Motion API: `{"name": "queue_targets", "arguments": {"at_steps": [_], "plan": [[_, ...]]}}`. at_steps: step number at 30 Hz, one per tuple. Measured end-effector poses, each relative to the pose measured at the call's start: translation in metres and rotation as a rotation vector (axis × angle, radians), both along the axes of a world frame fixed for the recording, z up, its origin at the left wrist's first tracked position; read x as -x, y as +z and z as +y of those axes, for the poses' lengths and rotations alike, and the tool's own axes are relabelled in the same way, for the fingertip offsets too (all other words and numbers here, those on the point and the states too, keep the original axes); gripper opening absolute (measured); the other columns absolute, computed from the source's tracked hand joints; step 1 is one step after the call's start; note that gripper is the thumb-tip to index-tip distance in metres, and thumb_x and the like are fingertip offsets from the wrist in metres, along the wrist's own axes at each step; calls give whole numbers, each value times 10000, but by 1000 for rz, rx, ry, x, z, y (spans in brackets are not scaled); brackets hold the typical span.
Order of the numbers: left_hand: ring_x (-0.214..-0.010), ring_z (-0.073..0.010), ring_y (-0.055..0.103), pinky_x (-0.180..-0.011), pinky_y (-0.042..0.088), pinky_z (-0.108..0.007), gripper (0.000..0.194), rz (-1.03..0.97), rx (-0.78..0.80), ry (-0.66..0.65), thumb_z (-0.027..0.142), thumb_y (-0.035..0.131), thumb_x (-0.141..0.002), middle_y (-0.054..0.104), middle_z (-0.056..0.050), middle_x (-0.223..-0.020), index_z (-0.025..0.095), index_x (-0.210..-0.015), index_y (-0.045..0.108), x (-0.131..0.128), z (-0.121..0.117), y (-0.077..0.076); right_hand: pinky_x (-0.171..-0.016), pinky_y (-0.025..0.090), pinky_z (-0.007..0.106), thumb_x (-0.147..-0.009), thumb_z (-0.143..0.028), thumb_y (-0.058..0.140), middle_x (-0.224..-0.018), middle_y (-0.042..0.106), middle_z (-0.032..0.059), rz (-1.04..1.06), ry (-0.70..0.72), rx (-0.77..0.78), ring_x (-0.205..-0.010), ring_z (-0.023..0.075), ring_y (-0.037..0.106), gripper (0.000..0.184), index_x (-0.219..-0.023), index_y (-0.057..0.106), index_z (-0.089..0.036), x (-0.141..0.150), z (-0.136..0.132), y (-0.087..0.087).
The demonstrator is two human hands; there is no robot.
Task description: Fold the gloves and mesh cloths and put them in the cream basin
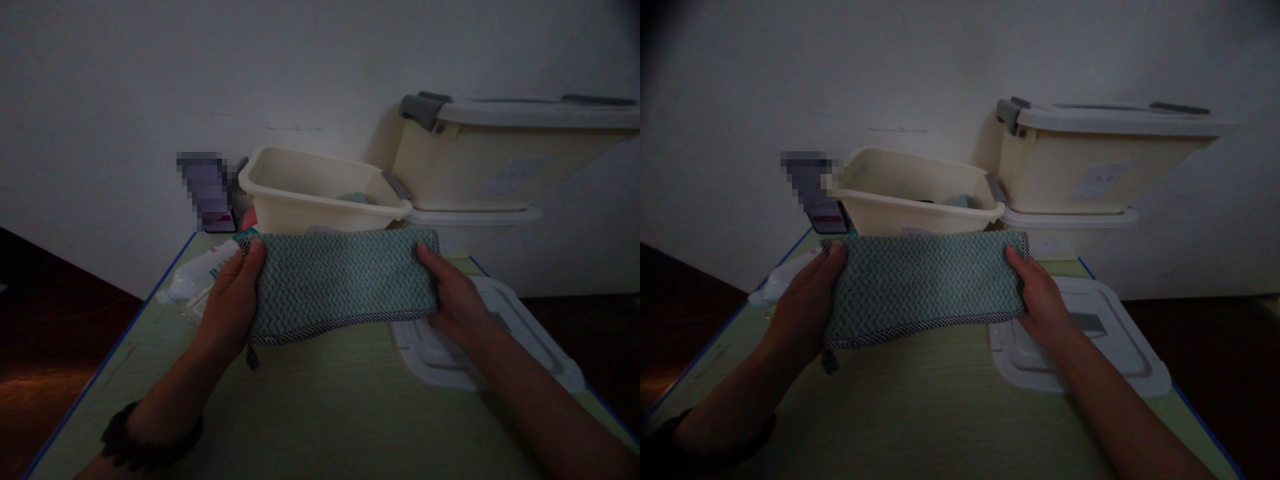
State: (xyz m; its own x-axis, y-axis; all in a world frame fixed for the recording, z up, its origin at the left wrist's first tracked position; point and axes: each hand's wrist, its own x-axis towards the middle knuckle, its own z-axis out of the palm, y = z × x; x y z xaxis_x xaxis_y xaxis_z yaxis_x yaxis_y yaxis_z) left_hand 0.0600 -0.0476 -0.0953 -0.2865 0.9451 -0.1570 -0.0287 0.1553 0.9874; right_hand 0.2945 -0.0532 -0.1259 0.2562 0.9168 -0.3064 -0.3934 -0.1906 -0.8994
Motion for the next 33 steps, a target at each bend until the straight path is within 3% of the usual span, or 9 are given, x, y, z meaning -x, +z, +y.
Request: {"name": "queue_targets", "arguments": {"at_steps": [14,20,26,33], "plan": [[-750,-201,685,-601,556,-246,198,-179,-64,-202,238,655,-743,714,-33,-809,204,-938,650,-3,-3,-4,-704,554,367,-741,-372,667,-828,719,54,-51,86,4,-834,242,672,187,-830,680,-208,3,-5,2],[-771,-194,688,-698,564,-261,257,-168,-73,-195,199,688,-718,716,-31,-815,193,-972,648,-2,-3,-4,-651,553,338,-715,-326,702,-837,734,40,-121,101,-26,-748,216,682,169,-836,682,-209,4,-7,1],[-719,-183,685,-613,560,-232,174,-175,-48,-205,222,657,-756,723,-37,-814,194,-927,675,-3,-3,-3,-655,554,328,-698,-306,719,-808,734,26,-79,107,3,-690,192,679,175,-842,701,-208,4,-7,1],[-648,-175,674,-496,529,-206,141,-209,10,-155,198,659,-736,724,-18,-753,190,-872,694,-2,-1,-6,-703,554,370,-754,-366,646,-835,725,42,-69,55,18,-827,239,680,196,-885,684,-226,4,-5,2]]}}
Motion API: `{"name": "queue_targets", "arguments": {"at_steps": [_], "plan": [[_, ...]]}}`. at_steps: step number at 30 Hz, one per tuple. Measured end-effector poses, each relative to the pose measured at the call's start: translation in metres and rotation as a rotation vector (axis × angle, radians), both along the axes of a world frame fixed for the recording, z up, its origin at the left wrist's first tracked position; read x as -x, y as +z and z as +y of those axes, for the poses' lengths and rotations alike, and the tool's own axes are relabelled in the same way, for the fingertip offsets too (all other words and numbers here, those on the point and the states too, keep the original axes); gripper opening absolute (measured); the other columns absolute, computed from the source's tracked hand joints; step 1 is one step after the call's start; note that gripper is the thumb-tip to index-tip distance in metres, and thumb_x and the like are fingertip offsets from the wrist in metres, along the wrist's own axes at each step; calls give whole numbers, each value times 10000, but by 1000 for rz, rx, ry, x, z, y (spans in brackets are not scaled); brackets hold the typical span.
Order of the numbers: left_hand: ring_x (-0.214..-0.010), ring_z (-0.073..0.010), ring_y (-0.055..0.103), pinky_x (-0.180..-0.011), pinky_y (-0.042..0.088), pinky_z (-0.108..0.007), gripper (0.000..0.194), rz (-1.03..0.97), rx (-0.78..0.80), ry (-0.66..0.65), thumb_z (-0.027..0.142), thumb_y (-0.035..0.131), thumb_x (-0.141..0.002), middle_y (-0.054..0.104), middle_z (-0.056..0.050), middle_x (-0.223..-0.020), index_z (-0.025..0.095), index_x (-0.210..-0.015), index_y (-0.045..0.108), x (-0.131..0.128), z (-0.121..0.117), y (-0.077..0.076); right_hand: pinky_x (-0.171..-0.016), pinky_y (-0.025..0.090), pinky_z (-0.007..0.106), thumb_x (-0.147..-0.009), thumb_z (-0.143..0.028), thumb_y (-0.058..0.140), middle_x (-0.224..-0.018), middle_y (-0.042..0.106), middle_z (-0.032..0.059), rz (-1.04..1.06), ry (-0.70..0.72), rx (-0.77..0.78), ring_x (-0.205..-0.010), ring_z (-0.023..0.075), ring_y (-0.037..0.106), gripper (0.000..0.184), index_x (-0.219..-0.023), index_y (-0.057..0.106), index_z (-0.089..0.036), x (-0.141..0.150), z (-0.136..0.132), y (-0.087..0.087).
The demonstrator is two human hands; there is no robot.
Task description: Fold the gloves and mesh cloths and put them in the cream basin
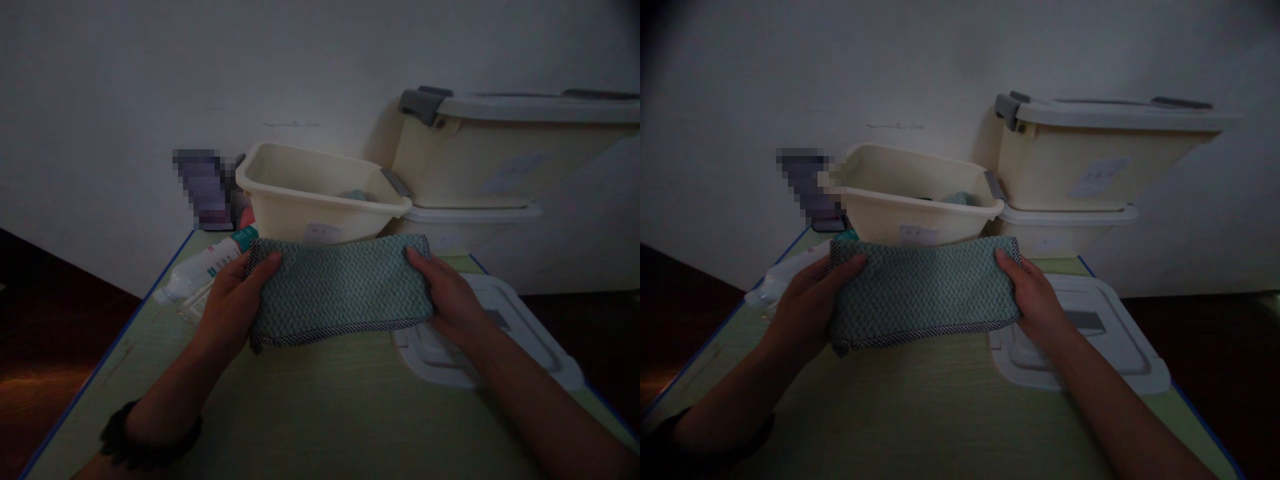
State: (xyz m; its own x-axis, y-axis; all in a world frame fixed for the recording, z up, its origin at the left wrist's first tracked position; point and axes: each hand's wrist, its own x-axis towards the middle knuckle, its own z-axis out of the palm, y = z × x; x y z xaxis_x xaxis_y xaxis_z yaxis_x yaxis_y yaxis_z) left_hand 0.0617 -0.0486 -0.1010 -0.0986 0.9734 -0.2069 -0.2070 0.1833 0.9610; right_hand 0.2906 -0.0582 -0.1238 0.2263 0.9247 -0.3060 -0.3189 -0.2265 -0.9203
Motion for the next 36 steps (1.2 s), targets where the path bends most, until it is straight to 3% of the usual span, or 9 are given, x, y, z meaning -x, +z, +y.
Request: {"name": "queue_targets", "arguments": {"at_steps": [4,10,15,19,22,25,28,31,36], "plan": [[-725,-196,681,-556,557,-234,116,-30,18,49,228,644,-757,727,-37,-795,181,-848,698,0,1,1,-703,559,379,-787,-442,595,-877,716,35,3,-36,-23,-871,243,670,252,-964,653,-271,-2,3,0],[-874,-218,669,-654,579,-273,141,-53,-10,125,258,616,-793,720,-4,-884,260,-915,687,1,2,0,-697,557,392,-795,-525,556,-886,709,50,-50,-1,-50,-893,259,662,352,-1018,649,-269,-7,4,-5],[-868,-212,669,-710,584,-303,193,-151,16,107,230,558,-832,713,-36,-908,218,-987,672,3,4,0,-706,554,393,-779,-554,557,-890,707,61,-45,-27,-42,-914,267,657,385,-1002,659,-256,-7,4,-7],[-884,-217,668,-779,575,-350,249,-289,39,-5,178,498,-851,705,-61,-960,186,-1042,658,5,6,2,-711,551,390,-777,-529,566,-898,708,64,-10,-43,-18,-919,265,656,352,-959,661,-243,-7,4,-4],[-895,-234,667,-797,570,-377,289,-369,71,-88,177,467,-856,698,-85,-987,176,-1085,643,6,6,5,-715,549,397,-761,-450,595,-885,711,68,-11,26,-31,-901,271,658,273,-904,666,-228,-7,3,0],[-876,-246,671,-785,574,-393,298,-373,136,-80,172,439,-861,699,-107,-957,150,-1079,641,6,6,7,-718,545,410,-724,-372,628,-849,711,63,-21,58,-43,-879,278,660,187,-831,669,-225,-9,1,3],[-838,-239,679,-756,583,-380,255,-312,167,-36,157,466,-850,704,-111,-910,126,-1022,652,7,7,6,-726,535,413,-671,-295,664,-814,709,38,-31,-2,-43,-852,269,659,110,-759,667,-230,-12,3,5],[-796,-223,686,-716,592,-344,193,-259,161,-21,134,511,-825,711,-103,-889,115,-942,664,9,7,3,-715,519,374,-645,-255,664,-778,701,22,-25,21,-54,-805,239,648,76,-708,667,-213,-15,5,5],[-751,-214,690,-645,597,-309,145,-217,182,5,129,542,-803,717,-97,-864,122,-871,670,10,8,2,-556,458,226,-672,-324,729,-667,633,-33,-68,142,-62,-640,131,581,129,-693,655,-221,-18,4,4]]}}
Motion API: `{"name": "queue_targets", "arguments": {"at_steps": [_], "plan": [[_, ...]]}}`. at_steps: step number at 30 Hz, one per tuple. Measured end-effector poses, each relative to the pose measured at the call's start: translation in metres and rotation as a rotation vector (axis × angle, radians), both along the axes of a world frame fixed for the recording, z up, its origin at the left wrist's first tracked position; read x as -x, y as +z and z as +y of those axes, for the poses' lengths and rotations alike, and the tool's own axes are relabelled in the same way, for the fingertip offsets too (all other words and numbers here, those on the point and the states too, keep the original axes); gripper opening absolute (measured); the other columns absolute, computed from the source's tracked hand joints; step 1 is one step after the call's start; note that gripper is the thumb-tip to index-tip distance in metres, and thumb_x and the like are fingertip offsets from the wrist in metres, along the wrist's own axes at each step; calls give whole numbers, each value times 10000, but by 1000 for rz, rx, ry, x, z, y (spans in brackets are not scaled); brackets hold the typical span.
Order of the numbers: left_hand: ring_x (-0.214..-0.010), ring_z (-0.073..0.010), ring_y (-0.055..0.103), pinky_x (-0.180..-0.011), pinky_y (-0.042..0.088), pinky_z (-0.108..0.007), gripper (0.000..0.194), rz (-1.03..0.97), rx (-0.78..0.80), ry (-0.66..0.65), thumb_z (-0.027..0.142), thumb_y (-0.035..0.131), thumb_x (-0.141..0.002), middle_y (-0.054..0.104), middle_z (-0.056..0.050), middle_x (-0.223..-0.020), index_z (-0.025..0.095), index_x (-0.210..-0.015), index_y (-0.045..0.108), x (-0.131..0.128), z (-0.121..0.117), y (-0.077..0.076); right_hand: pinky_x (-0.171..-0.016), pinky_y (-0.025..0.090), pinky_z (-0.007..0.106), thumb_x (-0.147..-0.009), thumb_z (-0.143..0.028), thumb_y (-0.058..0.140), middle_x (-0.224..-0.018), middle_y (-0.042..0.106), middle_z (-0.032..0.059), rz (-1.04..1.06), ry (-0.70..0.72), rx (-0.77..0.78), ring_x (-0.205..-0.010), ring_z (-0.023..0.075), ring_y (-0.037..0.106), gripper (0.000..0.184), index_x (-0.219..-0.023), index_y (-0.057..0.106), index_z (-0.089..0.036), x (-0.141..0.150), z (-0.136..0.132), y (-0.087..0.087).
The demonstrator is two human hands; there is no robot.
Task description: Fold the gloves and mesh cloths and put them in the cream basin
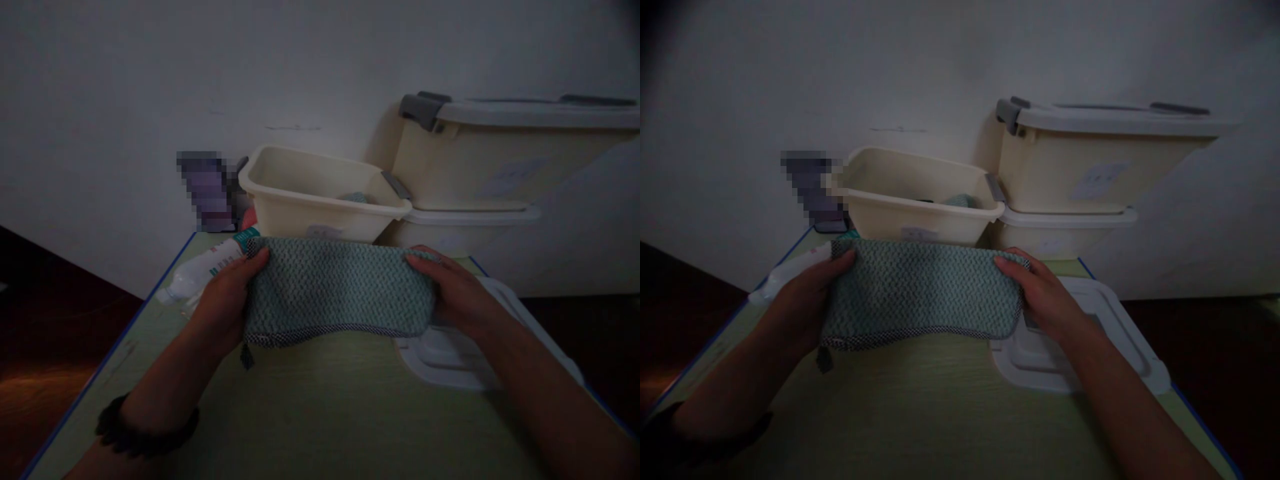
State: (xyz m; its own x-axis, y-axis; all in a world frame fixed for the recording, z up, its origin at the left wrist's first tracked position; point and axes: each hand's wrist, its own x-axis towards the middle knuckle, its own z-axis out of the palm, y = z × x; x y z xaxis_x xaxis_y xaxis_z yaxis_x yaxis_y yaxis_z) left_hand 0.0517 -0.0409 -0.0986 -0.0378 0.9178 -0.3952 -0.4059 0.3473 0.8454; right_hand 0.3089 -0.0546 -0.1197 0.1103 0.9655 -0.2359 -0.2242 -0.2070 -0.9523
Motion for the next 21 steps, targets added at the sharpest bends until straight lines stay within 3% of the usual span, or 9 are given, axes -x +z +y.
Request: {"name": "queue_targets", "arguments": {"at_steps": [5,10,16,19,21], "plan": [[-758,-218,690,-655,596,-329,148,-17,33,78,135,535,-798,719,-88,-848,131,-860,669,-3,1,5,-512,460,223,-709,-379,708,-646,634,-26,-29,-70,55,-589,127,578,160,-696,657,-229,1,-1,1],[-802,-207,685,-735,576,-333,170,-106,17,67,139,506,-815,720,-75,-852,124,-859,669,-7,-2,8,-534,506,285,-663,-271,698,-704,681,14,34,-64,96,-604,171,616,92,-738,680,-220,1,-1,3],[-823,-203,678,-773,558,-331,153,-91,24,91,147,534,-802,717,-63,-846,117,-882,661,-10,-2,5,-573,517,255,-592,-197,698,-786,687,-1,128,62,-100,-677,153,639,301,-888,687,-252,-1,-2,7],[-804,-206,677,-761,560,-337,151,-23,15,121,140,547,-784,715,-62,-828,118,-883,658,-9,-2,2,-547,522,254,-661,-272,662,-773,679,9,124,155,-234,-649,147,633,184,-838,705,-254,-3,-6,10],[-794,-208,677,-756,559,-338,139,13,-13,75,163,576,-769,715,-64,-816,117,-863,666,-8,-2,-3,-479,520,269,-746,-355,571,-777,676,28,126,234,-332,-588,151,623,180,-773,708,-241,-5,-8,11]]}}
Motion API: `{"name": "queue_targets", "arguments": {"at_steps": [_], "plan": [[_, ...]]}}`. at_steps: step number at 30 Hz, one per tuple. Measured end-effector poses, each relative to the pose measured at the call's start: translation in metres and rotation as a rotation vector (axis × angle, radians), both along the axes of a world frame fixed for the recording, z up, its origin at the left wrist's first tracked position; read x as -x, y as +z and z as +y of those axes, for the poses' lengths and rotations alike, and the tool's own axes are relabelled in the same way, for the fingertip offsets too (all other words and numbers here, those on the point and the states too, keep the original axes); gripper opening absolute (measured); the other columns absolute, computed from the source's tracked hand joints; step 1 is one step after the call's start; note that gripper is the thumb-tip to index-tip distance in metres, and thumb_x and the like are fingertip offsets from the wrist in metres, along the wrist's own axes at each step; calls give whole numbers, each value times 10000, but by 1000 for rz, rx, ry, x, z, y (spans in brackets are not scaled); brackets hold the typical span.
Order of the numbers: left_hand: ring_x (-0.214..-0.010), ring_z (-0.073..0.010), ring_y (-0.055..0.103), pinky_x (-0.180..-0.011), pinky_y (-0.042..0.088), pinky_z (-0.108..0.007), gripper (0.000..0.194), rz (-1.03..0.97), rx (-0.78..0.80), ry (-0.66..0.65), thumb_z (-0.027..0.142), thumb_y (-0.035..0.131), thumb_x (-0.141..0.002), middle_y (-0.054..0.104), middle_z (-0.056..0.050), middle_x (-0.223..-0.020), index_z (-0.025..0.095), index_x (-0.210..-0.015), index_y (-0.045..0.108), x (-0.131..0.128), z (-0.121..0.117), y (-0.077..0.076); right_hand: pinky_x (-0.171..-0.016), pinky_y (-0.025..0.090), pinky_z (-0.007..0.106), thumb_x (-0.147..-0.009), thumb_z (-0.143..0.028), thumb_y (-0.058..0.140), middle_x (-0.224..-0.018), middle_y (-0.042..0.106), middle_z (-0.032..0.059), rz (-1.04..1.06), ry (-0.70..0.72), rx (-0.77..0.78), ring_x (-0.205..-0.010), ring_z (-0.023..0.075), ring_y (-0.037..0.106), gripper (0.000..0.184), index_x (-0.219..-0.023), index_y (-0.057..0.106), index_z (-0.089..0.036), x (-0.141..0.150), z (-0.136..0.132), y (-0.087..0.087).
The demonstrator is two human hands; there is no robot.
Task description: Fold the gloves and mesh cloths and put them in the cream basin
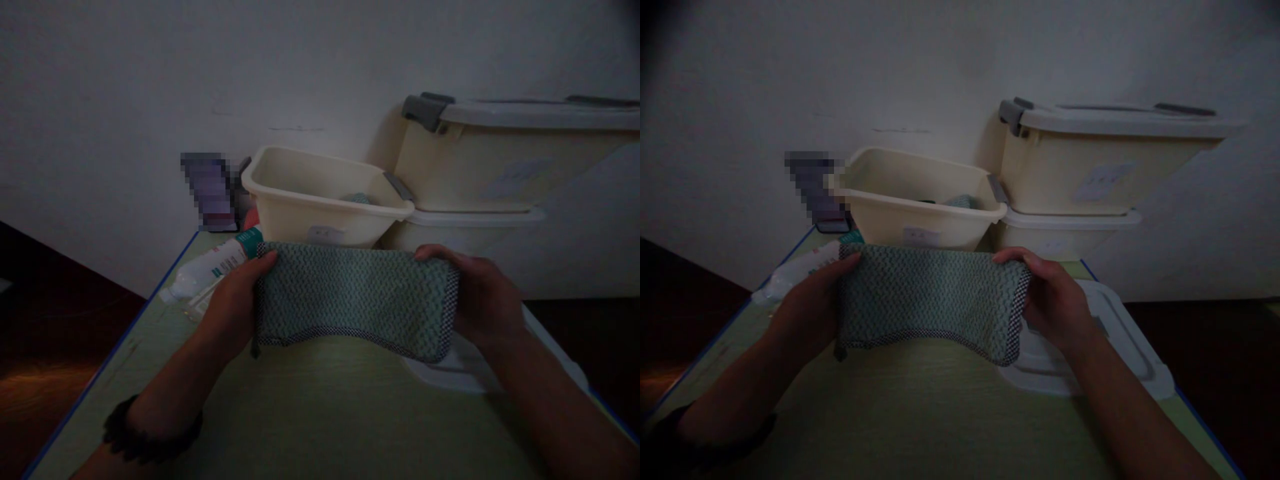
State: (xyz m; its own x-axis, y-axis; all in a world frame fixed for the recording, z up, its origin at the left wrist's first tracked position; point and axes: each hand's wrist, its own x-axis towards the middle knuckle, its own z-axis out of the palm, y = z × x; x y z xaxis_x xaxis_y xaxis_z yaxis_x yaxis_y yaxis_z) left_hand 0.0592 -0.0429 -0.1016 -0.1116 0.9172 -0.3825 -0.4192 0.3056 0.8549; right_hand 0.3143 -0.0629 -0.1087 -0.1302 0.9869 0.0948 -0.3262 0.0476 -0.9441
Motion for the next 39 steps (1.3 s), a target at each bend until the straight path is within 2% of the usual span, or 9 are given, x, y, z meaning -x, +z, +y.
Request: {"name": "queue_targets", "arguments": {"at_steps": [5,8,12,15,19,22,28,34,39], "plan": [[-778,-184,673,-747,543,-295,193,100,-204,-263,268,660,-753,720,-47,-845,146,-901,679,5,-2,-12,-320,426,215,-792,-260,503,-667,666,4,3,216,-138,-413,116,554,208,-814,710,-265,-3,-2,-2],[-786,-168,664,-728,530,-263,242,294,-359,-287,310,679,-747,718,-37,-872,164,-939,658,4,-4,-13,-327,372,154,-791,-148,559,-582,616,-45,-131,222,-225,-383,68,487,292,-989,680,-325,-1,-1,-10],[-732,-132,627,-655,503,-212,168,515,-527,-201,321,660,-751,695,-3,-797,175,-831,639,3,-7,-12,-605,502,235,-799,-161,625,-886,572,15,-611,33,-541,-709,101,568,226,-975,691,-285,8,-2,-20],[-646,-111,570,-564,460,-187,166,639,-575,-199,337,611,-787,631,20,-686,176,-757,638,2,-8,-12,-805,476,332,-810,-174,630,-1049,486,57,-901,-65,-729,-967,165,524,178,-959,690,-249,16,-7,-23],[-595,-92,515,-522,421,-175,171,764,-683,-262,263,577,-811,547,34,-632,170,-675,621,0,-11,-11,-934,405,412,-832,-154,601,-1159,519,80,-1001,-94,-913,-1141,221,450,125,-941,640,-200,25,-13,-22],[-604,-91,538,-512,425,-167,125,771,-741,-311,207,574,-806,561,30,-650,169,-695,616,-2,-14,-12,-898,420,406,-841,-187,603,-1001,617,73,-952,-97,-1043,-1073,220,501,65,-900,594,-163,34,-18,-22],[-605,-82,596,-541,467,-154,68,675,-755,-370,200,608,-788,636,30,-684,183,-852,593,-7,-24,-22,-597,429,294,-908,-264,501,-643,563,13,-874,-89,-1061,-622,131,503,122,-865,544,-158,47,-28,-24],[-566,-89,598,-529,497,-165,46,676,-794,-445,180,595,-788,623,19,-645,166,-827,574,-17,-36,-24,-536,391,260,-861,-185,413,-653,512,14,-893,-28,-933,-604,126,470,95,-841,500,-152,48,-35,-17],[-577,-115,654,-535,529,-177,36,720,-911,-492,151,612,-767,697,-34,-669,137,-798,623,-22,-39,-24,-538,401,253,-823,-133,473,-672,538,19,-903,-72,-972,-615,128,486,74,-879,521,-146,50,-34,-21]]}}
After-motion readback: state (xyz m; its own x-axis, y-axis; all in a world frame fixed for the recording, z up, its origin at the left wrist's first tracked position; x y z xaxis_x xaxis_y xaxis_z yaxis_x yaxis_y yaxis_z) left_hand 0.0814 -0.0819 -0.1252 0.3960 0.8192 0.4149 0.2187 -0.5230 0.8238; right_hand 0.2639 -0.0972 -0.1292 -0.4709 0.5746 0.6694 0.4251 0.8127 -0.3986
